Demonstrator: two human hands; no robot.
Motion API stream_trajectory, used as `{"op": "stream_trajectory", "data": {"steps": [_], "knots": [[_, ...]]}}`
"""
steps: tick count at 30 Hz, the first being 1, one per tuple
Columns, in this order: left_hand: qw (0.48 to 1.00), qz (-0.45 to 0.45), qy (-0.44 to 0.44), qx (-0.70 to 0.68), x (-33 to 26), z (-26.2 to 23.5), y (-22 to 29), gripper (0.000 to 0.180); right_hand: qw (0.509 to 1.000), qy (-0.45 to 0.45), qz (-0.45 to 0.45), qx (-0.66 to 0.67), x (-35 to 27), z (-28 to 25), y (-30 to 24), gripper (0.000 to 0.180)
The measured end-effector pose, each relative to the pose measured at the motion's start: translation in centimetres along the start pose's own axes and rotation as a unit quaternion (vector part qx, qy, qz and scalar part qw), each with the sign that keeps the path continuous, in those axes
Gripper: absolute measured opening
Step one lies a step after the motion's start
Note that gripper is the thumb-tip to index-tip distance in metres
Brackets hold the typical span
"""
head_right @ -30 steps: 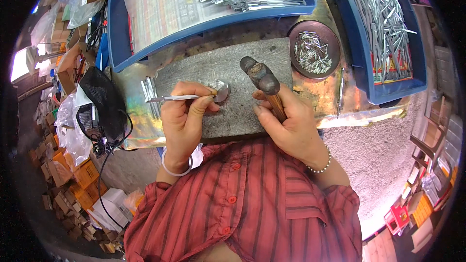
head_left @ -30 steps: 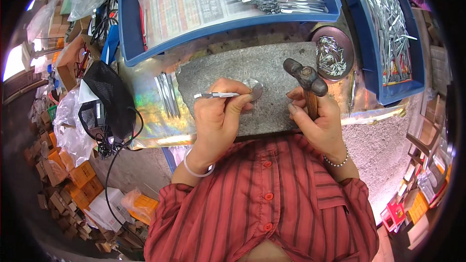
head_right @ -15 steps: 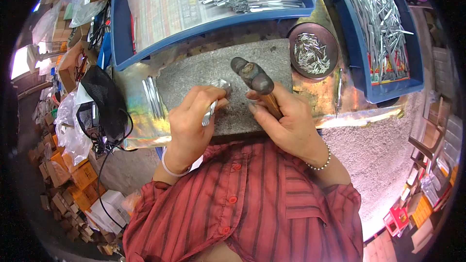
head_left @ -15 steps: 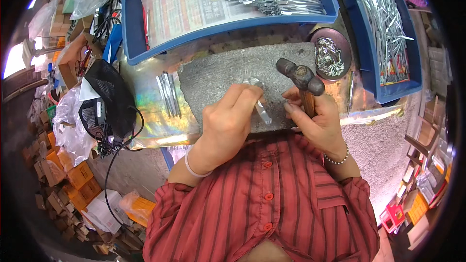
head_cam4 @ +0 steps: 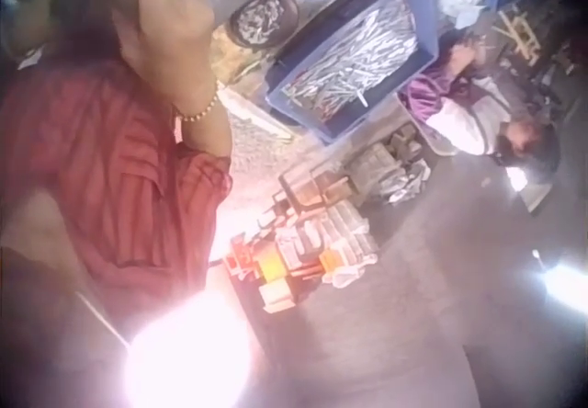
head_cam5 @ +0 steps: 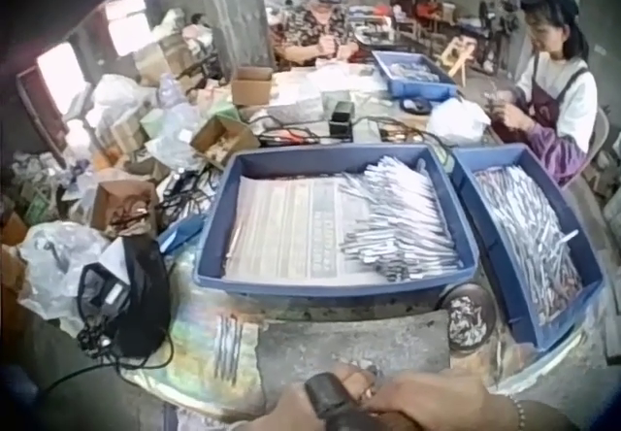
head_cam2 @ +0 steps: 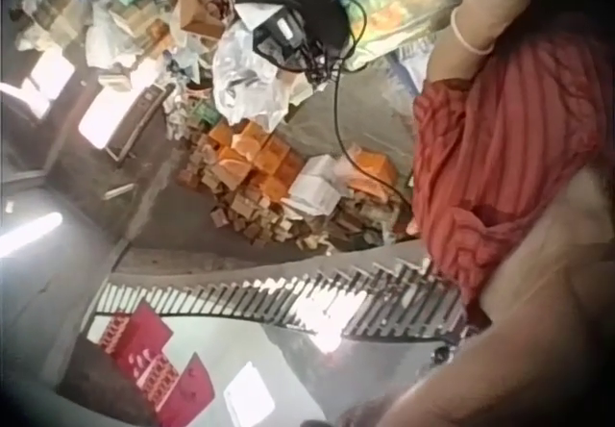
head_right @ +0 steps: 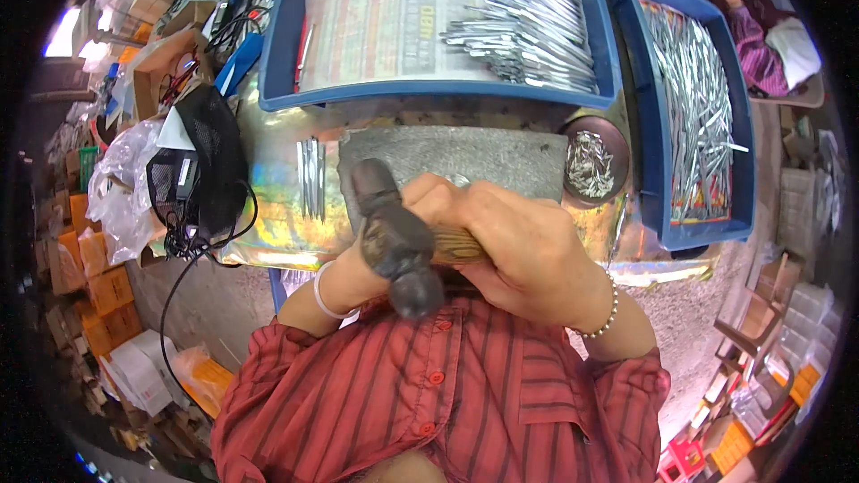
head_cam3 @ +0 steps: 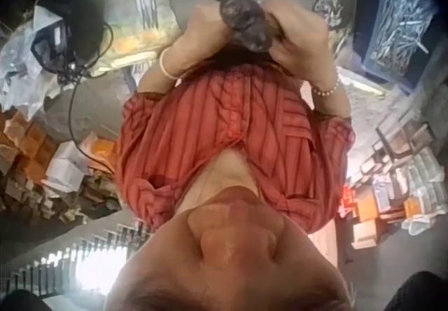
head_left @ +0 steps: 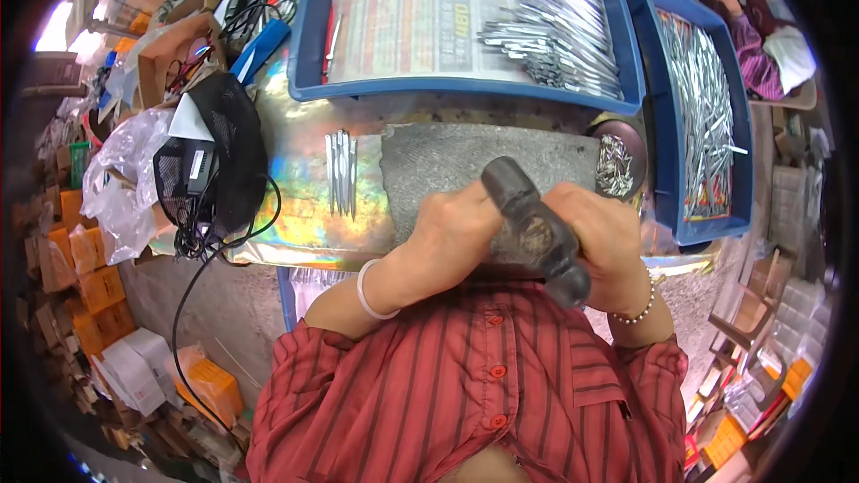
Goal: Manually assembling small metal hardware components using a hammer and a stone anvil block.
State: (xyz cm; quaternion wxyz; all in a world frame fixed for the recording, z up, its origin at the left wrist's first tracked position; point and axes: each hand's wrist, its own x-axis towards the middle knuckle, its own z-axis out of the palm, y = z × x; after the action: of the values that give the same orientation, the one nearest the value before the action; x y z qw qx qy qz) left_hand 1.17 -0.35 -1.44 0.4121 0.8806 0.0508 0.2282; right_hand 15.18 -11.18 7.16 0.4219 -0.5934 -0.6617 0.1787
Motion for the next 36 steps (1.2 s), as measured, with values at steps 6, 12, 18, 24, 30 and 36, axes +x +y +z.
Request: {"op": "stream_trajectory", "data": {"steps": [6, 12, 18, 24, 30, 36], "knots": [[0.998, -0.024, 0.022, 0.053, 0.6, -0.7, 1.0, 0.014, 0.940, 0.162, 0.246, 0.173, -2.5, -0.9, -2.8, 0.047], [0.999, -0.020, 0.026, 0.035, 0.8, -1.0, 0.8, 0.022, 0.956, 0.029, 0.292, 0.032, -4.3, -4.3, -5.1, 0.038], [0.999, -0.017, 0.026, 0.018, 0.9, -0.9, 0.6, 0.018, 0.970, -0.027, 0.217, -0.103, -2.8, -4.1, -6.2, 0.028], [0.999, -0.012, 0.032, 0.014, 1.1, -0.7, 0.8, 0.014, 0.973, 0.000, 0.188, -0.136, -3.7, -3.4, -6.0, 0.031], [0.999, -0.021, 0.031, 0.000, 0.8, -0.7, 0.8, 0.017, 0.956, -0.118, 0.219, -0.154, -3.0, -4.8, -6.8, 0.051], [0.999, -0.024, 0.021, 0.019, 0.2, -0.7, 0.6, 0.021, 0.954, -0.120, 0.160, -0.222, -3.3, -4.2, -6.3, 0.040]]}}
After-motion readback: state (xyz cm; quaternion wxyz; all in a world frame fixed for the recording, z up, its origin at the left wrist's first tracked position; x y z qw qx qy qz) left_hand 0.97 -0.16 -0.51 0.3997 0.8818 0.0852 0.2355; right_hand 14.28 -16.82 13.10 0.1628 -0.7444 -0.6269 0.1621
